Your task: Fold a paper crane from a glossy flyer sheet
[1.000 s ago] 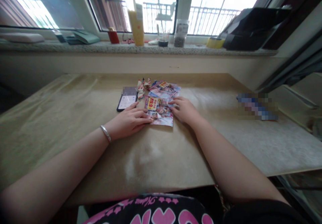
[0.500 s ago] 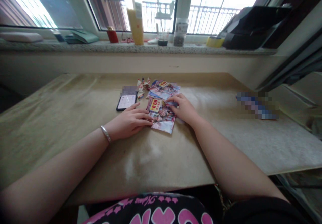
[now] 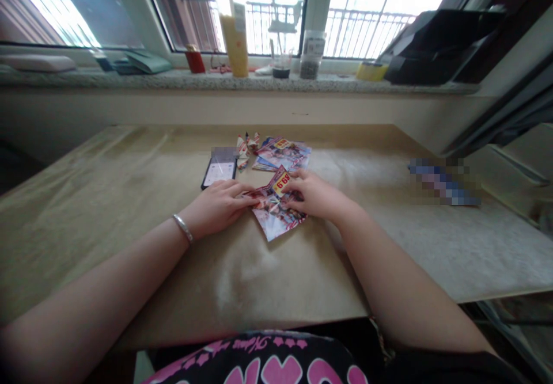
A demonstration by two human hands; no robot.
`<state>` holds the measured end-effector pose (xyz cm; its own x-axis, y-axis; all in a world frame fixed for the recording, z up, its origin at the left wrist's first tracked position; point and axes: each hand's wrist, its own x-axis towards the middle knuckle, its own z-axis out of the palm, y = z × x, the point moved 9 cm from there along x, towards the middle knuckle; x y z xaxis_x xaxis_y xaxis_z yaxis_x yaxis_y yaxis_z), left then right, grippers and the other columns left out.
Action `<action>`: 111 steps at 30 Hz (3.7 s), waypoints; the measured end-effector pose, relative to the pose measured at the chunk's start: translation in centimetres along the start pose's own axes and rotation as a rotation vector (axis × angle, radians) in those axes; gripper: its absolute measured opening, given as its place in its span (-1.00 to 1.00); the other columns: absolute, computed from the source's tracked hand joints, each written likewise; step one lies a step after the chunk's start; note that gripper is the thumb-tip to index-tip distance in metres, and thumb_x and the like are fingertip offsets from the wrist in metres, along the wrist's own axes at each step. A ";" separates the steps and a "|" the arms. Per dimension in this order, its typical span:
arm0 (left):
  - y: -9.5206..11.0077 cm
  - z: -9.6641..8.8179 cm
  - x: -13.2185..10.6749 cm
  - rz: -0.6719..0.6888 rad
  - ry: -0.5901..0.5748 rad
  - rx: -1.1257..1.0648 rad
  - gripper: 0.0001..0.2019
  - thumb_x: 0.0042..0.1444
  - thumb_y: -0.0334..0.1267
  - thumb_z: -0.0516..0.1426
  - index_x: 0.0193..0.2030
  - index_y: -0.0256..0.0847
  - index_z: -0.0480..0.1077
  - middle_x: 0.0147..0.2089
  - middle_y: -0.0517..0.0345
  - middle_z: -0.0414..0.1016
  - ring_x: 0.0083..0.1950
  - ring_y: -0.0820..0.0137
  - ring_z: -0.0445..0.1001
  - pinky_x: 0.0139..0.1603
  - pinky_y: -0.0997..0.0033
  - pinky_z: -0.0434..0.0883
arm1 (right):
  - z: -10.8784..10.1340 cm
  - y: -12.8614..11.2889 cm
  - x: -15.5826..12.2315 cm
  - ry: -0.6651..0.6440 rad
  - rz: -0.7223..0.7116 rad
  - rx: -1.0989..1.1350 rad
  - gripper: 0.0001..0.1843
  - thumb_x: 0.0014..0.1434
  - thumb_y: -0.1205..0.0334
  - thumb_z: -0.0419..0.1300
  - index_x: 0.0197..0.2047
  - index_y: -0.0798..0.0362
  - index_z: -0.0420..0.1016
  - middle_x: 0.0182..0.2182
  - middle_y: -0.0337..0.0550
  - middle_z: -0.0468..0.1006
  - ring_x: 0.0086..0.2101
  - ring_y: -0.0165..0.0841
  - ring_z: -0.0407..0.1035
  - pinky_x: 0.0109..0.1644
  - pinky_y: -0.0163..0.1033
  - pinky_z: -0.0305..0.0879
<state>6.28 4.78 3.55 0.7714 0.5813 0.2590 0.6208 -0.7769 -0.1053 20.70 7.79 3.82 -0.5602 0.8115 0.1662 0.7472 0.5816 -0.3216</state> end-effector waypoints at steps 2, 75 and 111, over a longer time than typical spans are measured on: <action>-0.3 -0.2 0.1 -0.032 0.019 0.009 -0.69 0.25 -0.25 -0.02 0.07 0.05 0.40 0.03 0.10 0.42 -0.07 0.29 0.37 -0.05 0.22 0.31 | 0.5 0.4 0.3 -0.002 0.054 0.036 -0.73 0.07 0.26 0.24 -0.11 -0.02 0.57 -0.12 -0.02 0.45 -0.15 -0.23 0.40 0.00 -0.14 0.33; 0.6 0.1 0.3 0.056 -0.031 -0.151 -0.74 0.22 -0.29 0.01 -0.07 -0.15 0.50 -0.11 0.08 0.53 -0.11 0.37 0.46 -0.06 0.38 0.41 | 2.3 2.6 1.1 -0.037 0.250 -0.014 -0.85 0.13 0.19 0.12 -0.37 0.06 0.47 -0.39 -0.16 0.54 -0.39 -0.38 0.36 -0.38 -0.35 0.14; 2.1 0.5 0.5 0.127 -0.041 -0.254 -0.70 0.19 -0.38 0.02 0.01 -0.16 0.45 -0.01 0.09 0.49 -0.01 0.34 0.42 0.05 0.33 0.40 | 2.6 -0.1 1.5 0.020 0.072 -0.079 -0.88 0.09 0.17 0.20 -0.37 0.03 0.48 -0.36 -0.16 0.57 -0.32 -0.33 0.37 -0.26 -0.29 0.15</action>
<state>8.03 3.54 3.01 0.8489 0.4808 0.2196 0.4679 -0.8768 0.1110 18.90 8.78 1.71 -0.4970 0.8521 0.1639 0.8119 0.5233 -0.2587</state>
